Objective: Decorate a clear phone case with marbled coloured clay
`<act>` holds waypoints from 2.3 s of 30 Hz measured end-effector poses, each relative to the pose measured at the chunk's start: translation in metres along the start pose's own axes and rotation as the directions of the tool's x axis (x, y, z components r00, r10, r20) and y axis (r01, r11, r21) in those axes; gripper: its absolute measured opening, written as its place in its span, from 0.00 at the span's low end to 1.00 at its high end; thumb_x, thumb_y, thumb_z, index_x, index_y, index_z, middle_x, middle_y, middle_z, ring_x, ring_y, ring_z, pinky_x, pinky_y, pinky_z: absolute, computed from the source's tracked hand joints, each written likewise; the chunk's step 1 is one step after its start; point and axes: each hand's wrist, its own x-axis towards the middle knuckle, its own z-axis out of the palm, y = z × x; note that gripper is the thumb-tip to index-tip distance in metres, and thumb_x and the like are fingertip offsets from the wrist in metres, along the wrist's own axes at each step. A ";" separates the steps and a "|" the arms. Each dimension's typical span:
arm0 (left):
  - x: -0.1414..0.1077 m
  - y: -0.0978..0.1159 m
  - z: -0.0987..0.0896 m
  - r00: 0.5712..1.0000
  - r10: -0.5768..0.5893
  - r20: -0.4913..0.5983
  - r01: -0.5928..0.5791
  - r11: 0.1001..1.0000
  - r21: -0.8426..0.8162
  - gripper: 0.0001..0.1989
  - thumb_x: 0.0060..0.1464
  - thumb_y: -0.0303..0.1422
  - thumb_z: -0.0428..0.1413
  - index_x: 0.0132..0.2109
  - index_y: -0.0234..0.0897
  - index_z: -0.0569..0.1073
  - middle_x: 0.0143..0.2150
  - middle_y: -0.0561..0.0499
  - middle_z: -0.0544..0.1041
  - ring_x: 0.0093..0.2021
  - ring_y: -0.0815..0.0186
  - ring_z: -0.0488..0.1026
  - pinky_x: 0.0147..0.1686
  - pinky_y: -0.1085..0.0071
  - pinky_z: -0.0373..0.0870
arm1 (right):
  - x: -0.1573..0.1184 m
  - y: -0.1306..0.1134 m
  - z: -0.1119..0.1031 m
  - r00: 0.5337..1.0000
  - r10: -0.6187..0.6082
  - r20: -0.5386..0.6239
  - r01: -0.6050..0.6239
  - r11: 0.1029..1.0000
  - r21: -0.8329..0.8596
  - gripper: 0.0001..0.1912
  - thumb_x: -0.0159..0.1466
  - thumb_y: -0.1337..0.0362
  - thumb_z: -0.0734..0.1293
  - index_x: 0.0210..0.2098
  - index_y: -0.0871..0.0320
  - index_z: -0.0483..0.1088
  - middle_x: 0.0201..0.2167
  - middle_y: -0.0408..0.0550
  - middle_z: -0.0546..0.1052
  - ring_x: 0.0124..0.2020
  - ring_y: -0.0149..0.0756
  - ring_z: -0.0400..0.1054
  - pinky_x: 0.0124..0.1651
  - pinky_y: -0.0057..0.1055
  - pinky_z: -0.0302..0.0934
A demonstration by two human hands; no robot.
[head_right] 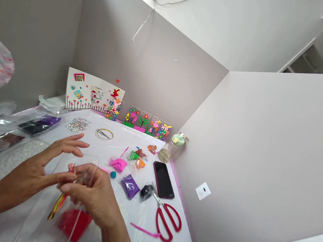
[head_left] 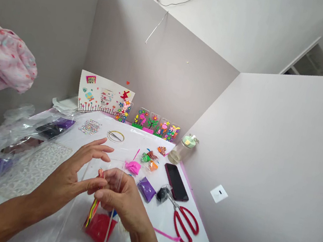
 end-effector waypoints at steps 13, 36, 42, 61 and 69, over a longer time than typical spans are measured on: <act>0.004 0.007 -0.006 0.927 -0.233 0.293 0.340 0.853 -0.397 0.14 0.60 0.45 0.51 0.48 0.44 0.68 0.45 0.50 0.74 0.49 0.58 0.71 0.51 0.61 0.66 | 0.003 0.000 0.001 0.987 -0.092 -0.132 0.097 0.995 0.029 0.12 0.52 0.64 0.75 0.34 0.59 0.73 0.29 0.44 0.77 0.22 0.24 0.60 0.25 0.22 0.51; 0.003 -0.002 -0.006 0.961 -0.161 -0.223 0.176 0.983 0.047 0.11 0.58 0.39 0.54 0.31 0.39 0.65 0.29 0.56 0.67 0.28 0.67 0.65 0.30 0.71 0.63 | 0.026 0.016 0.029 0.880 -0.411 -0.238 0.176 0.748 -0.640 0.13 0.67 0.56 0.60 0.40 0.57 0.72 0.30 0.46 0.73 0.27 0.30 0.61 0.30 0.28 0.57; 0.003 0.007 -0.016 0.959 -0.146 -0.241 0.104 0.979 -0.176 0.11 0.62 0.37 0.50 0.32 0.38 0.69 0.30 0.54 0.70 0.31 0.67 0.70 0.36 0.71 0.66 | 0.065 0.002 0.008 0.912 -0.325 -0.250 0.164 0.848 -0.504 0.20 0.68 0.50 0.57 0.38 0.60 0.67 0.29 0.47 0.74 0.20 0.27 0.58 0.24 0.27 0.56; -0.028 0.024 0.014 0.946 0.275 -0.172 -0.312 0.919 -0.241 0.05 0.57 0.27 0.51 0.33 0.40 0.65 0.28 0.51 0.69 0.28 0.65 0.67 0.29 0.70 0.65 | 0.170 0.068 0.068 0.990 0.039 0.135 0.134 0.027 -0.991 0.45 0.46 0.40 0.74 0.53 0.63 0.62 0.51 0.65 0.70 0.52 0.61 0.65 0.51 0.55 0.59; -0.025 0.023 0.003 0.967 0.130 -0.217 -0.203 0.911 -0.359 0.06 0.61 0.32 0.49 0.38 0.41 0.71 0.35 0.47 0.74 0.38 0.60 0.73 0.39 0.67 0.71 | 0.174 0.049 0.057 0.995 -0.021 -0.099 -0.056 0.701 -0.711 0.37 0.41 0.54 0.79 0.47 0.57 0.66 0.36 0.47 0.73 0.32 0.36 0.70 0.36 0.34 0.65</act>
